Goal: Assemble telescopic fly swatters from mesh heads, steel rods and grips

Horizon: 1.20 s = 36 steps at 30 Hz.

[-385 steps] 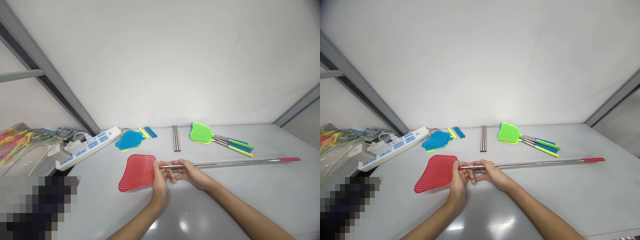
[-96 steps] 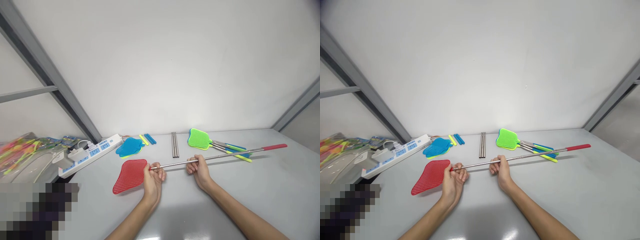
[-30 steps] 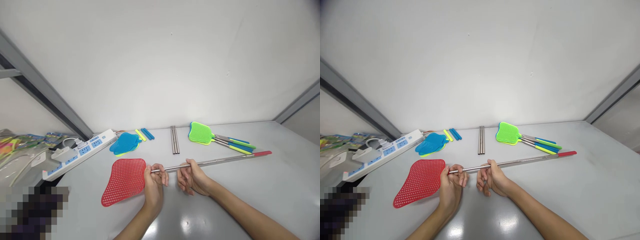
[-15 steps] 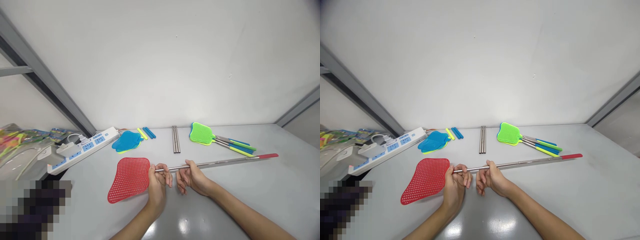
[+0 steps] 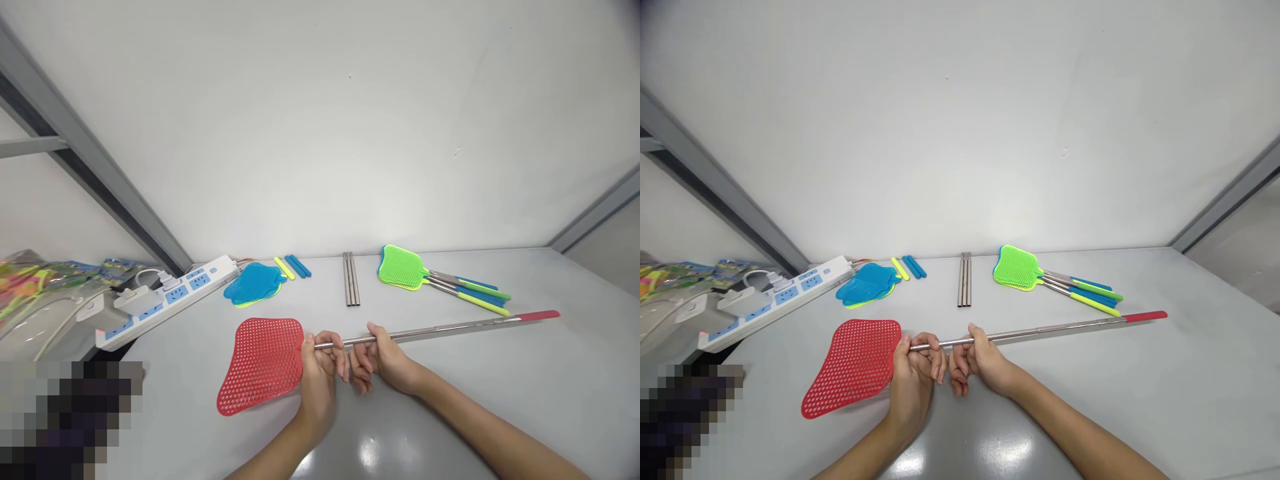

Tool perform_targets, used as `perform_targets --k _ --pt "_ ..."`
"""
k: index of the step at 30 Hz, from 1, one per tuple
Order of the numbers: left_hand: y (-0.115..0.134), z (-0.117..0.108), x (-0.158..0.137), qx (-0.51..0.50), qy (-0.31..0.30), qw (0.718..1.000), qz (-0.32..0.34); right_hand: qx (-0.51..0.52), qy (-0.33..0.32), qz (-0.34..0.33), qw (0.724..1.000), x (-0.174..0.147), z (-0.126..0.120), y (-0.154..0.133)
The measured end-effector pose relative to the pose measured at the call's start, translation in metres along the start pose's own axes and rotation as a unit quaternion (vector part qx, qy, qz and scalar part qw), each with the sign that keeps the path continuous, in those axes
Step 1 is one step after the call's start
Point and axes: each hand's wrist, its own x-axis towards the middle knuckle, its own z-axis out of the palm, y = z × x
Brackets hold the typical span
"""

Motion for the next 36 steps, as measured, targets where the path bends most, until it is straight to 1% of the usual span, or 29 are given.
perform_targets --k 4,8,11,14,16,18,21,23,27,30,33,36 --pt "-0.001 0.003 -0.003 0.004 -0.004 1.000 0.000 0.008 0.001 0.006 1.000 0.002 -0.003 0.002" --pt "-0.001 0.007 -0.006 0.002 0.013 1.000 0.016 0.016 0.010 0.026 0.999 0.004 -0.004 0.000" --pt "0.001 0.007 -0.005 0.001 0.023 1.000 0.018 0.015 0.027 0.045 0.998 0.004 -0.001 -0.004" --pt "0.004 0.005 -0.003 0.013 0.047 0.998 0.027 0.002 0.053 0.055 0.997 0.003 0.003 -0.007" --pt "0.005 0.004 -0.001 0.019 0.055 0.998 0.036 -0.006 0.078 0.026 0.997 0.002 0.004 -0.008" --pt "0.006 0.003 0.001 0.020 0.051 0.998 0.039 -0.017 0.117 -0.034 0.992 0.000 0.004 -0.009" --pt "0.005 0.002 0.002 0.022 0.049 0.998 0.034 -0.029 0.182 -0.121 0.976 -0.001 0.002 -0.013" --pt "0.005 0.002 0.003 0.025 0.052 0.998 0.035 -0.008 0.200 -0.153 0.968 -0.001 0.001 -0.016" --pt "0.007 0.002 0.005 0.036 0.060 0.996 0.059 0.053 0.213 -0.190 0.957 -0.002 -0.002 -0.020" --pt "0.007 0.001 0.008 0.032 0.072 0.994 0.079 0.073 0.237 -0.208 0.946 -0.002 -0.005 -0.021" --pt "0.007 -0.001 0.010 0.022 0.083 0.992 0.087 0.067 0.270 -0.206 0.938 -0.002 -0.008 -0.021" --pt "0.007 -0.002 0.012 0.033 0.091 0.992 0.081 0.059 0.312 -0.183 0.930 -0.001 -0.010 -0.021"
